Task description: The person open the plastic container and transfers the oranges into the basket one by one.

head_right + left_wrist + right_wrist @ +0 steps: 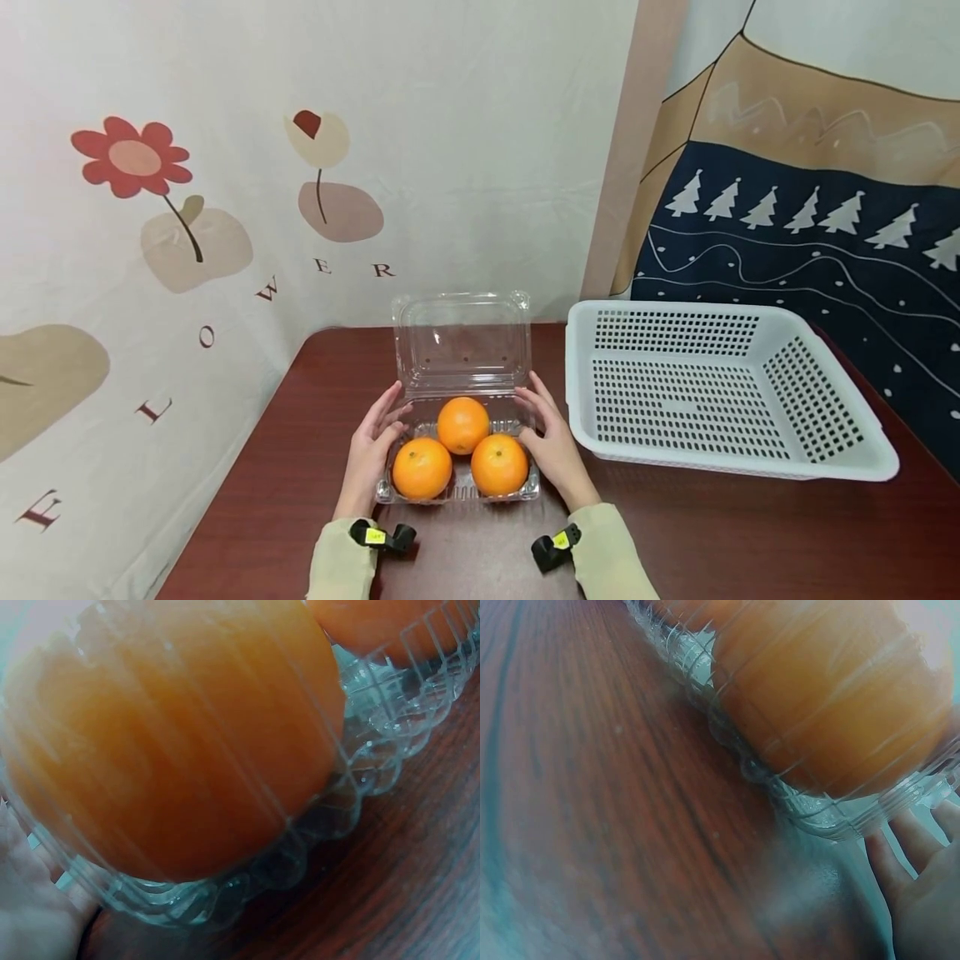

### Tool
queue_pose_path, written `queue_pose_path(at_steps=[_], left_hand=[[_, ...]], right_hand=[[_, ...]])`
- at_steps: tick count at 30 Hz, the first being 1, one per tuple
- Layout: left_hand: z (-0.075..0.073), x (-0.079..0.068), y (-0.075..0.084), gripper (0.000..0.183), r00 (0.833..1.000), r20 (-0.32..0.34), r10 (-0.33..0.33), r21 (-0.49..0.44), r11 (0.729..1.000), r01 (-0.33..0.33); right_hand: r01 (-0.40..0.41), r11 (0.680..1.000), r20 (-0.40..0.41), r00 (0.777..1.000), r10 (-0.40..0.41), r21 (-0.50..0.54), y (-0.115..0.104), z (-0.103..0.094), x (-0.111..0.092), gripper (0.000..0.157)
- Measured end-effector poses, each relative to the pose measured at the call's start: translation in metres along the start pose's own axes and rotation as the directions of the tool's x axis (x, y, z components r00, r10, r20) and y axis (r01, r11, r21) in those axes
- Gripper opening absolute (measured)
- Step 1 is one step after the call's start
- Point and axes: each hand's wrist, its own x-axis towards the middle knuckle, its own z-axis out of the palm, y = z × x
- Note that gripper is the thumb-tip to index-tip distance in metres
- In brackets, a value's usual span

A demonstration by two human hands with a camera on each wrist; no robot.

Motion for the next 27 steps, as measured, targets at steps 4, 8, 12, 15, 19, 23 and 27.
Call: queue_pose_path(at_steps=[4,8,12,15,19,23,27], left_hand=[[-0.002,0.004,-0.012,0.055,1.0,-0.008,0.008,0.014,1.0,-0.008],[-0.001,0.002,-0.006,0.055,1.0,-0.007,0.001,0.014,1.0,-0.001],[-0.001,-0.003,0.007,0.054,0.999,-0.004,-0.035,0.012,0.999,0.036],[0.0,-0.003,0.008,0.053,0.999,-0.006,-0.037,0.015,0.999,0.037],[-0.001,-0.001,0.004,0.052,1.0,-0.001,-0.019,0.005,1.0,0.019],[-0.001,0.0,0.001,0.052,1.0,-0.001,-0.002,-0.004,1.0,0.002],[0.0,0.0,0.001,0.052,1.0,0.007,0.011,-0.003,1.0,-0.011]], right_hand=[[0.006,1.0,-0.004,1.0,-0.006,0.007,0.0,0.0,0.0,0.054],[0.001,1.0,-0.01,1.0,-0.001,0.008,0.0,0.001,0.0,0.054],[0.005,1.0,-0.007,1.0,-0.005,0.003,0.001,0.003,-0.001,0.054],[0.005,1.0,-0.008,1.0,-0.005,0.002,0.001,0.003,0.0,0.054],[0.001,1.0,-0.006,1.0,-0.001,-0.007,0.001,0.002,0.0,0.054],[-0.001,1.0,-0.005,1.0,0.001,-0.008,0.001,0.001,0.001,0.053],[-0.007,1.0,-0.012,1.0,0.007,-0.012,0.0,0.0,0.001,0.053]])
